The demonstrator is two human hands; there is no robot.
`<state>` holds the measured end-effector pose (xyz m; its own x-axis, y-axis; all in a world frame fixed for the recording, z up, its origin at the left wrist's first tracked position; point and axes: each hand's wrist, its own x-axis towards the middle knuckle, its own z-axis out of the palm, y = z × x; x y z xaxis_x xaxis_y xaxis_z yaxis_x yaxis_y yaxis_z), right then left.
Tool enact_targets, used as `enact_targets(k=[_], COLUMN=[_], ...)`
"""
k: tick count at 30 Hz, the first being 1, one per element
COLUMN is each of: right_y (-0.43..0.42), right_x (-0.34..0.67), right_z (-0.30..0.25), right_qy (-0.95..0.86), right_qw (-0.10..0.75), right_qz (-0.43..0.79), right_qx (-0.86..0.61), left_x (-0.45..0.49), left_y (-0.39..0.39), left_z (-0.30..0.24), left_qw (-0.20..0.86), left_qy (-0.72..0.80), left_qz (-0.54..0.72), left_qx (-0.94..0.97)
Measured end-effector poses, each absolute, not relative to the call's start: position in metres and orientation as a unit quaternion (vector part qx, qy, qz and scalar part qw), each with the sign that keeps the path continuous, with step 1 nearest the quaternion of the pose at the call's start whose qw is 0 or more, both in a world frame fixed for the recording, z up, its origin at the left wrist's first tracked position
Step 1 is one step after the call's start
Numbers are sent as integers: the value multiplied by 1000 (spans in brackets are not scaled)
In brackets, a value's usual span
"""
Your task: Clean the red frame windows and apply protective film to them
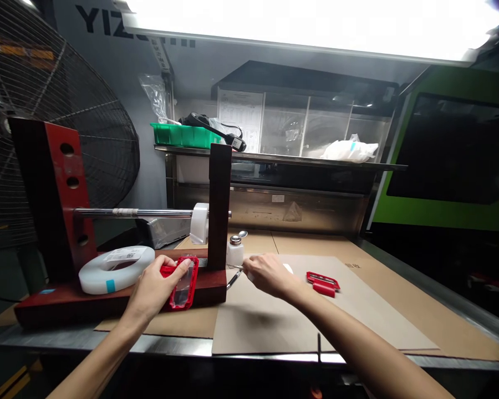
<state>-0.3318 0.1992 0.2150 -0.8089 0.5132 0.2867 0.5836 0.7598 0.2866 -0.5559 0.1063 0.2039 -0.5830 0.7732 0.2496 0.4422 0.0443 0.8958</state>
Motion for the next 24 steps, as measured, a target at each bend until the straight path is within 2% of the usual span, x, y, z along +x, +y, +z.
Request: enact_targets(k=[4, 7, 9, 12, 14, 19, 24], right_y=[205, 197, 185, 163, 150, 122, 99], right_x=[-302, -296, -300, -313, -321, -325, -324], right_z=[190, 184, 183, 178, 172, 157, 150], right_qy=[-930, -929, -927, -839, -778, -746, -700], right_qw=[92, 128, 186, 279, 308, 332, 319], right_qz=[-103, -50, 85, 406, 514, 557, 615], right_qx=[-340, -343, -314, -231, -189, -156, -177], left_x=[-543, -523, -505, -474, -458, -443, -451], left_y=[96, 87, 79, 64, 53, 29, -6], left_z=[203, 200, 196, 188, 180, 156, 129], left_qw=[267, 367, 451, 564, 610, 653, 553], left_qy=[660, 608, 554, 462, 419, 379, 420], left_qz=[590, 621, 627, 620, 616, 622, 711], left_qx=[380, 331, 310, 290, 270, 206, 116])
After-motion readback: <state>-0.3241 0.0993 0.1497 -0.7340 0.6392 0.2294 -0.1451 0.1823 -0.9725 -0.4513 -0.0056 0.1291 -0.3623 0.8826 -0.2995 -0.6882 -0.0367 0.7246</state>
